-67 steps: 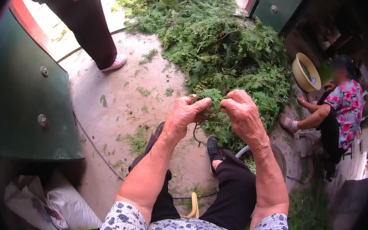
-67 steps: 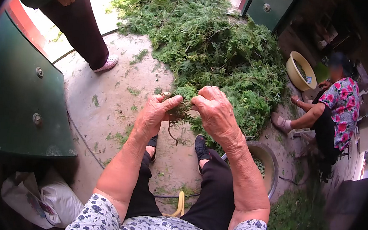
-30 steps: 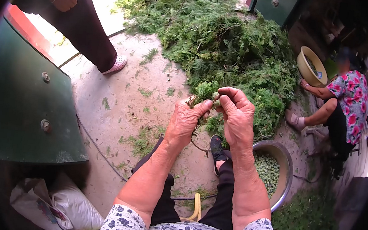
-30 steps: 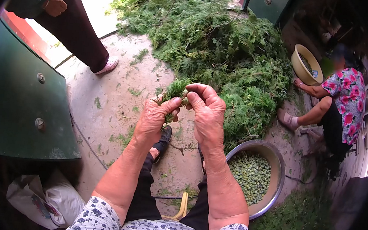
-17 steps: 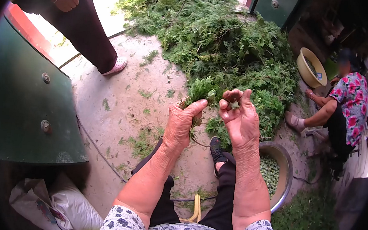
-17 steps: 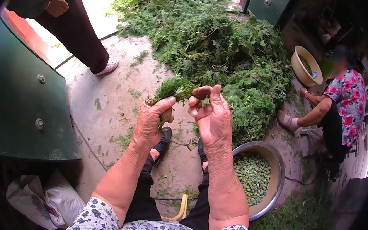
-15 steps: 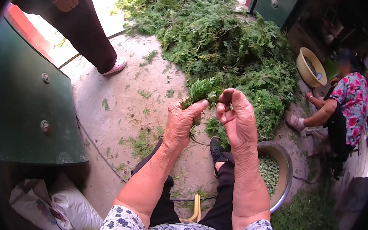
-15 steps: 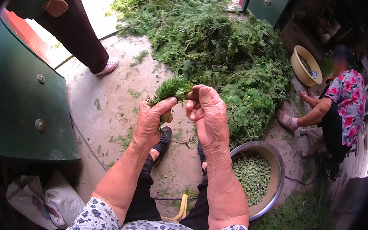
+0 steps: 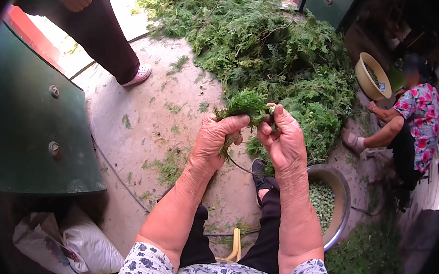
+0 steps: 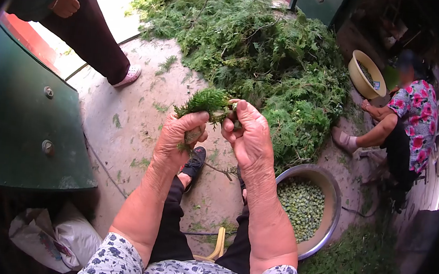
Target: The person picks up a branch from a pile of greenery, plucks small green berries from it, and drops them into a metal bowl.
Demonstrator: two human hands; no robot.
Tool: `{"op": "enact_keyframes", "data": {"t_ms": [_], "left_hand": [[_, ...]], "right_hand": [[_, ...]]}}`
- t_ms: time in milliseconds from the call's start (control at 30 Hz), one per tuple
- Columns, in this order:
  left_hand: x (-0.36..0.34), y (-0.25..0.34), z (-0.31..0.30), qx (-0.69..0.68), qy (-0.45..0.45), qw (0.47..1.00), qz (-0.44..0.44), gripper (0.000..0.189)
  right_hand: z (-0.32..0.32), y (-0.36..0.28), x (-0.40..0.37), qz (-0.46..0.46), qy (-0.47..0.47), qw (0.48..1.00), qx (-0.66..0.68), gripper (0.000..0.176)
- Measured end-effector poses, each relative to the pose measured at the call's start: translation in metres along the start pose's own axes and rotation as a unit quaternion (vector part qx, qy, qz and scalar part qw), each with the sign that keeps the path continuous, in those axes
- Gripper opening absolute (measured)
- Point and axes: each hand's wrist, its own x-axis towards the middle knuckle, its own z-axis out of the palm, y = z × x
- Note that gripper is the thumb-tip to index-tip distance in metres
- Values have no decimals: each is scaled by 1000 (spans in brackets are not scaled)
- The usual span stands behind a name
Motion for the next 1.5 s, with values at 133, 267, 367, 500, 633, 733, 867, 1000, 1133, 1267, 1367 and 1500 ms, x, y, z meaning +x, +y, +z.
{"op": "enact_keyframes", "data": {"t_ms": [133, 267, 367, 500, 633, 733, 867, 1000, 1133, 1267, 1367, 1500], "left_hand": [[14, -3, -21, -124, 9, 992, -32, 19], [18, 5, -24, -311, 25, 949, -41, 22], [21, 3, -31, -367, 12, 929, -36, 24], [22, 8, -33, -401, 22, 916, -23, 25], [23, 6, -32, -414, 31, 910, -24, 26], [20, 0, -25, -378, 39, 925, -21, 24], [16, -6, -20, -328, 54, 942, -41, 24], [13, -4, -27, -320, 67, 944, -47, 23], [14, 7, -42, -288, 114, 951, 15, 13], [14, 32, -77, -240, 261, 925, 137, 38], [5, 43, -92, -211, 301, 917, 153, 34], [-2, 45, -101, -229, 261, 931, 113, 28]], "right_hand": [[-4, -22, -3, -32, 45, 998, -17, 21], [-39, -48, -10, -41, 61, 997, -39, 22], [-68, -72, -34, -66, 90, 972, -208, 19], [-126, -88, -96, -12, 190, 914, -359, 21], [-164, -85, -129, -17, 169, 649, -742, 32], [-86, -68, -101, -67, 131, 751, -644, 28], [-7, -20, -67, -67, 4, 852, -520, 31], [13, -2, -55, 0, -39, 829, -559, 18], [12, -3, -54, -46, -34, 783, -620, 12], [3, -10, -58, -46, -169, 669, -722, 12], [-18, 17, -68, 169, -326, 526, -768, 16], [-52, 73, -75, 360, -509, 355, -697, 17]]}}
